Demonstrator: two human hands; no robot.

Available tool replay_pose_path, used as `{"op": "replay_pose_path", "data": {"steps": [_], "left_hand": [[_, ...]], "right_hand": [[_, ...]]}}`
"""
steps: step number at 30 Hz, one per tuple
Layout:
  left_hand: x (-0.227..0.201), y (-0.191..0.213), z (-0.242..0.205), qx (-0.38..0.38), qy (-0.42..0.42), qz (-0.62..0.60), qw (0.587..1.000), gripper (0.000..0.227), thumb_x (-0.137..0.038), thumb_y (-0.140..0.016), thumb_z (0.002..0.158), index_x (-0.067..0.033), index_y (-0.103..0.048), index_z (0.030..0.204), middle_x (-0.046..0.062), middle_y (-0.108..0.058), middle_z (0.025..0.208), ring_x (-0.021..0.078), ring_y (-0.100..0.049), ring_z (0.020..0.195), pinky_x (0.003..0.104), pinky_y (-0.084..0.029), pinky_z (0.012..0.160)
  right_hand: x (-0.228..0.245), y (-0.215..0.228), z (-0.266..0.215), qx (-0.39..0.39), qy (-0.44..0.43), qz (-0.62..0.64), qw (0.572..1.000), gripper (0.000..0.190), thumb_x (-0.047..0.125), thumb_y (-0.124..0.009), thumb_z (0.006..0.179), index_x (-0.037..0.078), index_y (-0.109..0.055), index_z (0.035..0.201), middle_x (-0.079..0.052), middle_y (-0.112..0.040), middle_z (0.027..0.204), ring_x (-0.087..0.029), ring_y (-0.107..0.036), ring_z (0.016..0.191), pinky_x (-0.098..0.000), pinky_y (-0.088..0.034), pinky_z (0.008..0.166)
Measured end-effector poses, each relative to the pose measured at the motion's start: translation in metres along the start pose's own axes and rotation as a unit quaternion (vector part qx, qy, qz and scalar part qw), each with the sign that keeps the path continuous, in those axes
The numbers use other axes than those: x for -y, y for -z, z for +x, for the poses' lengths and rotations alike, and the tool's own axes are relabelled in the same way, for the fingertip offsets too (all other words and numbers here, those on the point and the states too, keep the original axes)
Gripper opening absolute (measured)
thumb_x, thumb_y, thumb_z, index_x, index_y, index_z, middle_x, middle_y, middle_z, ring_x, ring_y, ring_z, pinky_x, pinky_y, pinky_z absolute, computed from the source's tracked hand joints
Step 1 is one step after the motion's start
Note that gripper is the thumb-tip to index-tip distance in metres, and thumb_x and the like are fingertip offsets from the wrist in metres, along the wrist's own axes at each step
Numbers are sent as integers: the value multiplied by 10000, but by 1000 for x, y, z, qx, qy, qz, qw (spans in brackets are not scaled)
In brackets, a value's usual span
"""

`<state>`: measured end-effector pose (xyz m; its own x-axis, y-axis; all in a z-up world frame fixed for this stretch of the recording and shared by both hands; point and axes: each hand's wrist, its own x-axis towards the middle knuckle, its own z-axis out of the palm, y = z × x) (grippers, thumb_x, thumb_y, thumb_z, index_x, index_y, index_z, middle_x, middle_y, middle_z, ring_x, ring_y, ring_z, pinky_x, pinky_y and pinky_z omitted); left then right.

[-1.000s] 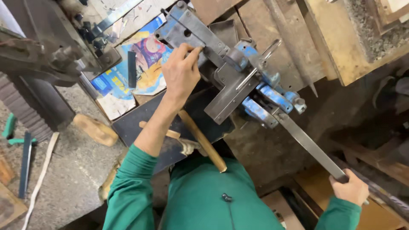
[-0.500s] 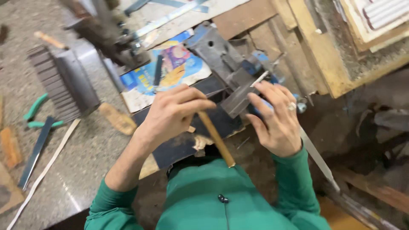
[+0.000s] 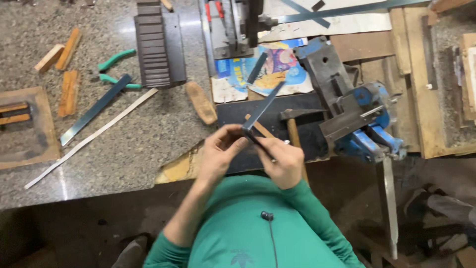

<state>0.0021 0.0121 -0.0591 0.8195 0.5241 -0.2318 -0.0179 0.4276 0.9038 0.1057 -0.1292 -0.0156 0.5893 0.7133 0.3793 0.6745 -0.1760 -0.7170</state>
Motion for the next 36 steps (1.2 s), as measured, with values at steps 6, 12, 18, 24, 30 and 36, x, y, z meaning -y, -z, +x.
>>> {"op": "replay_pose_path", "data": {"steps": [6,12,18,24,30,36], "left_hand": [[43,37,7,-93,-34,-221,970,138,-34,-682,991,-28,-671,1129,68,-720,982,166,-679,916,304,-552,865],[9,72,12,-31,-39,-343,938,146,-65,-668,1018,-78,-613,1152,38,-658,991,169,-624,902,335,-519,854],[8,63,11,9,-61,-404,913,213,-117,-676,1032,-102,-582,1222,45,-591,1043,174,-540,945,315,-452,870],[14,45,6,35,-40,-413,909,249,-129,-671,1044,-90,-555,1261,44,-578,1031,168,-517,919,315,-440,825],[4,27,-7,25,7,-394,919,300,-135,-678,1017,-83,-546,1281,53,-607,1032,175,-573,962,327,-487,890],[-7,16,-16,58,1,-420,906,271,-127,-683,1031,-74,-555,1264,41,-669,1075,160,-625,998,326,-497,920]], "right_hand": [[-21,-22,-8,15,-26,-6,1000,167,102,-750,944,53,-734,1103,-104,-749,1068,-270,-750,858,-353,-586,731],[-106,-61,-25,82,-9,-256,963,311,199,-764,892,65,-675,1158,-144,-710,1096,-309,-698,888,-394,-552,739],[-88,-36,-19,138,-300,196,923,327,165,-648,994,17,-587,1279,-117,-725,1108,-180,-691,975,-316,-563,844],[-34,0,-8,147,-270,425,852,433,88,-553,1052,-65,-500,1453,-110,-705,1187,-172,-688,1089,-316,-566,960],[13,8,0,171,-263,399,862,455,3,-575,1023,-58,-493,1466,-94,-667,1175,-184,-695,1059,-320,-580,926],[32,20,6,145,-214,352,900,549,-67,-635,968,-29,-501,1499,-94,-693,1187,-145,-671,1068,-281,-564,932]]}}
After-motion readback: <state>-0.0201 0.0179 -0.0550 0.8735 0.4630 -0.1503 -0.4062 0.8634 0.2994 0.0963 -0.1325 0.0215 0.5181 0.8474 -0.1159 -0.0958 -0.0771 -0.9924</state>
